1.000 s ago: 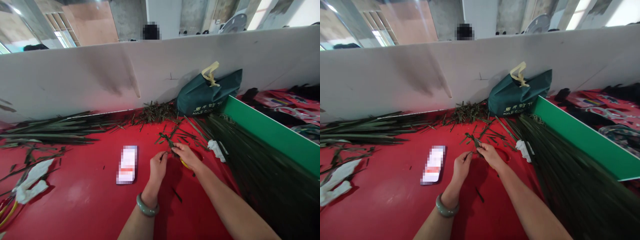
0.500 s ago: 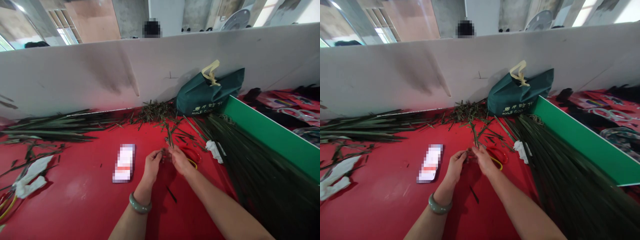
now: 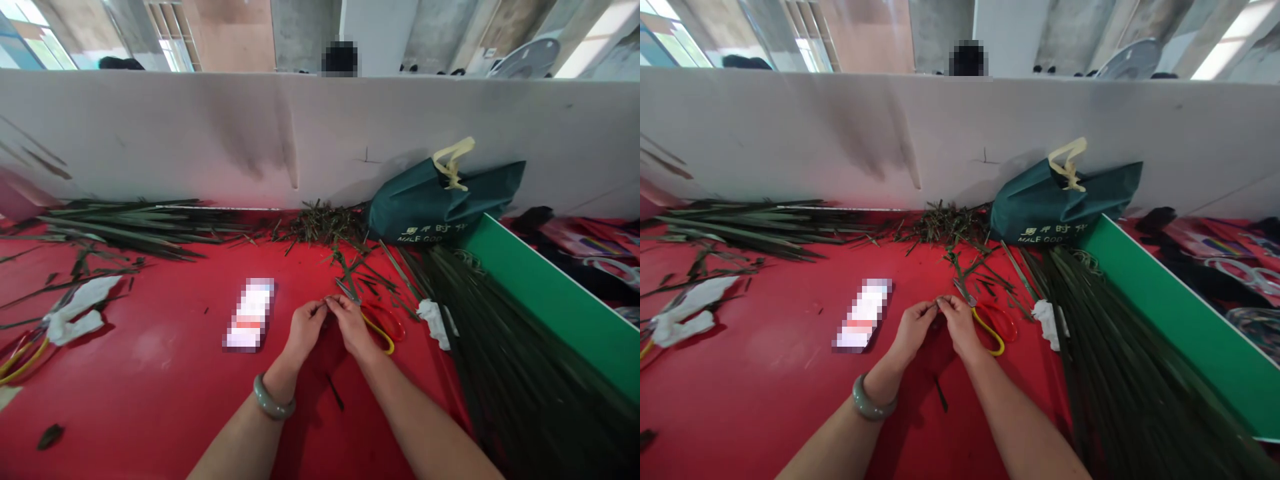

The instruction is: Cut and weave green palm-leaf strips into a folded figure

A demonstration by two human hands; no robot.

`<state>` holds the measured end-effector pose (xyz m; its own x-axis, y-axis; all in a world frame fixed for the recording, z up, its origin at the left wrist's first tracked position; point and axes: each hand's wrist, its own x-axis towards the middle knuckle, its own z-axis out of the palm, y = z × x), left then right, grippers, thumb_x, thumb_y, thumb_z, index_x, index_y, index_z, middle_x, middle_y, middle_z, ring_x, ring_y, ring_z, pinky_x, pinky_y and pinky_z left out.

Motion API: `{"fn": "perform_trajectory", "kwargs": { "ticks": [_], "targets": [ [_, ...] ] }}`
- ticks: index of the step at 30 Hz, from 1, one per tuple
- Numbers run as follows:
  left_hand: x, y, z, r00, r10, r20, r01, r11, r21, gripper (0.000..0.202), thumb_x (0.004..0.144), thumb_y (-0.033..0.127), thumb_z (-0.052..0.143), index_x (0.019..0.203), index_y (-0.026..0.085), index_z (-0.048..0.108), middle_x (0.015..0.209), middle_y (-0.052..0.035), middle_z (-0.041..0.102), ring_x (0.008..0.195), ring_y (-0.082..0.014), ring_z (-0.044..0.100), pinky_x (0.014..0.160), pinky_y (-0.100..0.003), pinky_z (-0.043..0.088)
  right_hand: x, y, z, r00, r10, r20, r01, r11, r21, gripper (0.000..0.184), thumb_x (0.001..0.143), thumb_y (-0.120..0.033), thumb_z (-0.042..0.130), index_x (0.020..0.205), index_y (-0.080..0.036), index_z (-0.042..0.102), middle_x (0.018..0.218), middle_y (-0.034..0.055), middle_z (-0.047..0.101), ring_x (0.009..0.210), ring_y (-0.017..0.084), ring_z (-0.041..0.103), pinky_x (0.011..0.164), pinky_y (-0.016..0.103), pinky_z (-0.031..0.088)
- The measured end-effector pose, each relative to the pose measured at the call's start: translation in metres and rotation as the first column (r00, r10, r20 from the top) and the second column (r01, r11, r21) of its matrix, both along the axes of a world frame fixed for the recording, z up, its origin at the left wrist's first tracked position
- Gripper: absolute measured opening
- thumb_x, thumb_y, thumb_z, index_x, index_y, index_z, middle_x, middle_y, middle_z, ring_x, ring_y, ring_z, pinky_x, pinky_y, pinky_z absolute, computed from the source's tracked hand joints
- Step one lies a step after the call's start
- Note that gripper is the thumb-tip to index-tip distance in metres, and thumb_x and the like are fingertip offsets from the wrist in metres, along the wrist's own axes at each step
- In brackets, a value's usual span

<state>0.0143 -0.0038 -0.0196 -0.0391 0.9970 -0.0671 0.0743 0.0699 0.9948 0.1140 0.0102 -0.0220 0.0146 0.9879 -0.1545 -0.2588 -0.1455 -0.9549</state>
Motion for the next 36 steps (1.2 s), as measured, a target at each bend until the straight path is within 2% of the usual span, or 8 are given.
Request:
{"fn": "perform_trajectory", "kwargs": {
  "ticks": [6,13,18,23,27,29,32,36],
  "targets": [
    [0.006,-0.008,0.008,0.986,-0.168,-0.005,0.168,0.985,-0.027,0.036,0.073,0.044,0.045,0.065,0.011,0.059,0.051,0.0008,0.050,0.049,-0.0087,0.043,0.049,-0.020,0.033,0.014,0.026,0.012,1.000,0.011,0.004,-0.011,1.000,-0.018,0.023,0.061,-0.039,0.059,0.068,-0.018,0.053,0.053,-0.0036,0.054,0.048,0.009,0.048,0.049,0.022,0.038],
    [0.008,-0.013,0.010,0.952,-0.281,-0.123,0.283,0.959,-0.002,0.038,0.074,0.045,0.042,0.061,0.012,0.057,0.049,0.0025,0.043,0.048,-0.0079,0.036,0.047,-0.021,0.027,0.008,0.108,0.034,0.919,0.020,0.393,-0.057,0.995,0.082,0.027,0.071,-0.041,0.050,0.084,-0.018,0.058,0.075,0.0015,0.062,0.054,0.009,0.054,0.045,0.019,0.039],
    [0.009,-0.011,0.008,0.938,-0.290,-0.188,0.297,0.955,0.010,0.033,0.074,0.041,0.044,0.059,0.013,0.055,0.050,0.0034,0.040,0.050,-0.0078,0.035,0.048,-0.020,0.026,0.025,0.091,0.018,0.864,0.078,0.497,-0.131,0.989,0.074,0.022,0.064,-0.028,0.061,0.084,-0.019,0.062,0.078,0.0027,0.065,0.070,0.014,0.059,0.061,0.026,0.045],
    [0.009,-0.011,0.007,0.930,-0.335,-0.149,0.340,0.940,0.011,0.028,0.074,0.035,0.044,0.063,0.014,0.058,0.052,0.0019,0.047,0.051,-0.0089,0.042,0.051,-0.020,0.031,0.105,0.040,0.029,0.568,0.106,0.816,-0.332,0.937,0.110,0.027,0.074,-0.031,0.049,0.096,-0.021,0.060,0.094,0.0046,0.064,0.084,0.017,0.059,0.077,0.030,0.043],
    [0.010,-0.010,0.005,0.933,-0.327,-0.154,0.331,0.944,0.000,0.026,0.072,0.034,0.045,0.067,0.014,0.061,0.052,0.0016,0.049,0.052,-0.0094,0.043,0.052,-0.021,0.032,0.188,0.007,0.046,-0.054,-0.036,0.998,-0.115,0.993,0.030,0.033,0.077,-0.037,0.043,0.101,-0.019,0.058,0.104,0.0100,0.059,0.091,0.023,0.056,0.076,0.034,0.041],
    [0.010,-0.010,0.004,0.929,-0.329,-0.167,0.334,0.943,-0.002,0.026,0.071,0.035,0.046,0.067,0.014,0.061,0.052,0.0018,0.049,0.052,-0.0093,0.043,0.051,-0.020,0.032,0.212,-0.005,0.046,-0.241,0.055,0.969,-0.030,0.997,-0.064,0.036,0.077,-0.039,0.042,0.102,-0.017,0.057,0.104,0.0128,0.058,0.091,0.024,0.057,0.073,0.033,0.041],
    [0.010,-0.011,0.005,0.929,-0.328,-0.171,0.329,0.944,-0.020,0.027,0.069,0.036,0.047,0.066,0.014,0.062,0.052,0.0017,0.050,0.051,-0.0095,0.042,0.051,-0.020,0.031,0.222,-0.017,0.038,-0.336,0.153,0.929,0.032,0.988,-0.151,0.040,0.076,-0.042,0.043,0.103,-0.015,0.056,0.103,0.0155,0.058,0.088,0.025,0.057,0.069,0.033,0.041],
    [0.010,-0.015,0.005,0.922,-0.320,-0.217,0.321,0.947,-0.031,0.028,0.069,0.038,0.048,0.071,0.014,0.062,0.055,0.0010,0.052,0.054,-0.0106,0.045,0.052,-0.021,0.033,0.219,-0.017,0.032,-0.255,0.180,0.950,0.095,0.982,-0.161,0.038,0.076,-0.034,0.042,0.110,-0.018,0.051,0.104,0.0122,0.059,0.088,0.023,0.058,0.068,0.031,0.040]
  ]
}}
